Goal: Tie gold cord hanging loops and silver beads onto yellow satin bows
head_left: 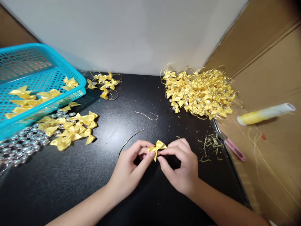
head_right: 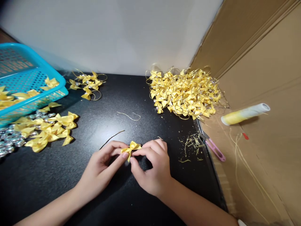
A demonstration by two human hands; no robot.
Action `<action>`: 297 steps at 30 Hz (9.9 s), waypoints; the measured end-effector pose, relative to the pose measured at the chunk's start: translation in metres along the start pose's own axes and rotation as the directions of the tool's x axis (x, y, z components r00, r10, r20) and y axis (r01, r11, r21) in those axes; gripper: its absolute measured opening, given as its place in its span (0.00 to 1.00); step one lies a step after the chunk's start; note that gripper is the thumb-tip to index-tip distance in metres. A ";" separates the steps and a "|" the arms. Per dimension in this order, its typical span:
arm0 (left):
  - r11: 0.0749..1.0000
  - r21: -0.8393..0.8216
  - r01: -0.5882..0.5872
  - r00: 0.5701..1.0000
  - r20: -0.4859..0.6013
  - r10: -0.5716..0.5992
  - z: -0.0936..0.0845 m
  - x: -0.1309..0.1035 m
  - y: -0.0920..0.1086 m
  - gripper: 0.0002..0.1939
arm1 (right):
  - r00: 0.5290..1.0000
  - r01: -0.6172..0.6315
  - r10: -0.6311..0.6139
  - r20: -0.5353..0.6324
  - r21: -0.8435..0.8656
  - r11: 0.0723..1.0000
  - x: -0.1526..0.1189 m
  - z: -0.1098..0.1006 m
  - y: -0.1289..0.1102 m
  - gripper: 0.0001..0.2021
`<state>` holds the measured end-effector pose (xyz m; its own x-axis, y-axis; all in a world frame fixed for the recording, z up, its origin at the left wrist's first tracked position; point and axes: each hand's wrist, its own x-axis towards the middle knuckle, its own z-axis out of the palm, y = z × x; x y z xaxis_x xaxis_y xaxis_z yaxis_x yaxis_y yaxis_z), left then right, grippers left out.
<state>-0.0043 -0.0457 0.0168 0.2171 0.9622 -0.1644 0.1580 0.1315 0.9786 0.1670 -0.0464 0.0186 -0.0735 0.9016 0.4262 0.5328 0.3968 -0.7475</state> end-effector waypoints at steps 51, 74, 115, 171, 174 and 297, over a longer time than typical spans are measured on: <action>0.629 -0.627 0.458 0.888 0.358 -0.290 0.001 0.008 0.002 0.14 | 0.958 0.158 -0.184 0.220 0.129 0.979 0.011 -0.007 0.015 0.05; 0.942 -0.267 0.206 0.979 0.046 -0.201 -0.004 0.007 -0.009 0.16 | 0.806 -0.559 0.337 0.486 0.440 0.703 0.008 0.004 0.012 0.07; 0.516 0.826 -0.229 0.928 0.024 0.372 -0.055 0.033 -0.015 0.08 | 0.925 0.139 0.033 0.379 -0.418 0.898 0.121 0.037 0.023 0.04; 0.982 0.029 -0.188 0.946 0.275 0.173 -0.062 0.074 0.026 0.15 | 0.832 0.332 -0.325 0.450 0.065 0.941 0.125 0.001 0.009 0.04; 0.984 0.041 -0.173 0.948 0.278 0.155 -0.063 0.073 0.025 0.14 | 0.826 0.331 -0.326 0.461 0.073 0.941 0.125 -0.002 0.008 0.06; 0.380 0.879 -0.288 0.922 0.148 0.356 -0.079 0.081 0.006 0.13 | 0.826 0.322 -0.210 0.523 -0.133 0.937 0.116 -0.001 0.014 0.05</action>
<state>-0.0619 0.0516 0.0187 0.3994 0.8992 0.1788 0.8441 -0.4368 0.3109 0.1669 0.0640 0.0582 -0.6133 0.7517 0.2425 0.5878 0.6394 -0.4956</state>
